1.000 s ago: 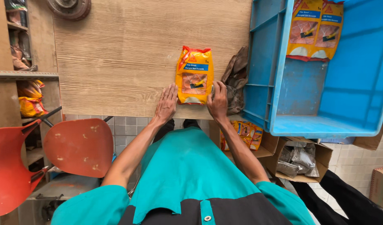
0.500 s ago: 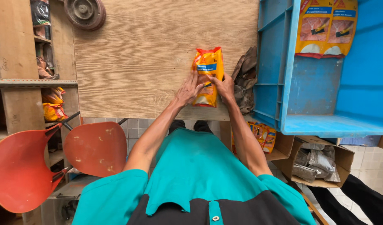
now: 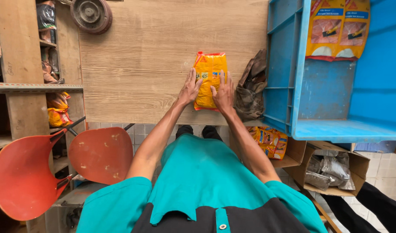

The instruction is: The person wipes grout bags with a cloth and places them into a blue crate.

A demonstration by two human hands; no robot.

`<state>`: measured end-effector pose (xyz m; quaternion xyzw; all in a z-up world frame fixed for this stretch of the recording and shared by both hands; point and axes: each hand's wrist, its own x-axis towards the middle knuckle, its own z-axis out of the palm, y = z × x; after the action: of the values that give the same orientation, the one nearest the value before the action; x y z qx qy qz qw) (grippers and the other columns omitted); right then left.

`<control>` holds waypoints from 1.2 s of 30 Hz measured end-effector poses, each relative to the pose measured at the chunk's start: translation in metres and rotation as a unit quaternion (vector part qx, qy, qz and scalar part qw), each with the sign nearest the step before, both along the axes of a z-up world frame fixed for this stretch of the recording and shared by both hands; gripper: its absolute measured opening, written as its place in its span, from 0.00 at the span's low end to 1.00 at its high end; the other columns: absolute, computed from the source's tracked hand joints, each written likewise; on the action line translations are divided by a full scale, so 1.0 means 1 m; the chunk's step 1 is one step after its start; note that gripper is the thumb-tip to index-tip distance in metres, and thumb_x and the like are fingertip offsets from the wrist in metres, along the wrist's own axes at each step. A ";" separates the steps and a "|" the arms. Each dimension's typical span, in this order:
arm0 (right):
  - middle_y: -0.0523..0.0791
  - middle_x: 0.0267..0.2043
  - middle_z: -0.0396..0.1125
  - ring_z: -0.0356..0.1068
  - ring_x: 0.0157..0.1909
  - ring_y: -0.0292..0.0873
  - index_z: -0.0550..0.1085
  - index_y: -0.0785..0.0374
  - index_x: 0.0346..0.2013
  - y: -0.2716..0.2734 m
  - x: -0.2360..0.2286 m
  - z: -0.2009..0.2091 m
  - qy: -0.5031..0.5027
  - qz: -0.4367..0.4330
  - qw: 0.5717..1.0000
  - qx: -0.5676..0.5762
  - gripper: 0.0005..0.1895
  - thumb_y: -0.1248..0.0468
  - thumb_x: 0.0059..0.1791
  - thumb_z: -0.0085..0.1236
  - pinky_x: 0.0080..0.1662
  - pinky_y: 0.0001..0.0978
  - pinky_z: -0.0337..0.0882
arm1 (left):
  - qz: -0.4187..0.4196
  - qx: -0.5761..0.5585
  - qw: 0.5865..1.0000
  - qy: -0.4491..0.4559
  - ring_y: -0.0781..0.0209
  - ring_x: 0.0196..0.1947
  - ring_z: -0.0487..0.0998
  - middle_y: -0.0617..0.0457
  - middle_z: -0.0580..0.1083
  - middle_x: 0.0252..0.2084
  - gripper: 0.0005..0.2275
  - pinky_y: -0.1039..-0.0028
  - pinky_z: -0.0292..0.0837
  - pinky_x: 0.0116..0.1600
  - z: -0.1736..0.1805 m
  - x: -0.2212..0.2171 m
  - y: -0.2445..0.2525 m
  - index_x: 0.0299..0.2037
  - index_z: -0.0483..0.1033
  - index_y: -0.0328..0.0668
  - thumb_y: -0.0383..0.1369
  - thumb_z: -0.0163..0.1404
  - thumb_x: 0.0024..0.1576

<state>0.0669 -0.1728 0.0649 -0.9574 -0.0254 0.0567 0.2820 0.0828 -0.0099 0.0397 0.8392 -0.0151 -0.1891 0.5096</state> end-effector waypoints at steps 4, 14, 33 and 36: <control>0.66 0.69 0.45 0.52 0.65 0.74 0.51 0.67 0.71 -0.024 -0.012 -0.013 0.057 0.054 0.996 0.048 0.38 0.66 0.49 0.55 0.59 0.64 0.62 | -0.037 0.061 0.993 -0.094 0.29 0.72 0.37 0.28 0.36 0.73 0.31 0.46 0.37 0.73 -0.015 -0.014 -0.008 0.74 0.33 0.36 0.43 0.36 0.69; 0.61 0.63 0.56 0.59 0.63 0.65 0.58 0.63 0.68 -0.059 -0.044 -0.060 -0.135 -0.118 0.984 -0.017 0.33 0.71 0.48 0.53 0.59 0.54 0.64 | -0.016 0.300 0.914 -0.273 0.45 0.75 0.43 0.38 0.43 0.75 0.39 0.56 0.46 0.72 -0.040 -0.045 -0.019 0.73 0.43 0.34 0.56 0.39 0.62; 0.57 0.66 0.56 0.57 0.68 0.58 0.66 0.63 0.63 0.017 -0.003 -0.044 -0.208 0.120 0.970 -0.025 0.31 0.55 0.48 0.58 0.67 0.46 0.56 | -0.092 0.372 0.892 -0.239 0.48 0.76 0.36 0.40 0.38 0.76 0.38 0.58 0.35 0.74 -0.045 -0.054 -0.012 0.73 0.41 0.33 0.45 0.39 0.55; 0.60 0.64 0.56 0.57 0.66 0.62 0.65 0.63 0.61 0.012 0.037 -0.037 -0.203 0.066 0.977 0.010 0.29 0.54 0.49 0.59 0.65 0.52 0.59 | -0.077 0.344 0.913 -0.205 0.47 0.76 0.37 0.41 0.37 0.76 0.40 0.54 0.38 0.74 -0.050 -0.044 -0.020 0.73 0.42 0.32 0.48 0.42 0.53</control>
<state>0.1034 -0.1609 0.0278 -0.9423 -0.1459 -0.1204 0.2763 0.0387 -0.0303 -0.0099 0.9792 -0.1175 -0.0450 0.1591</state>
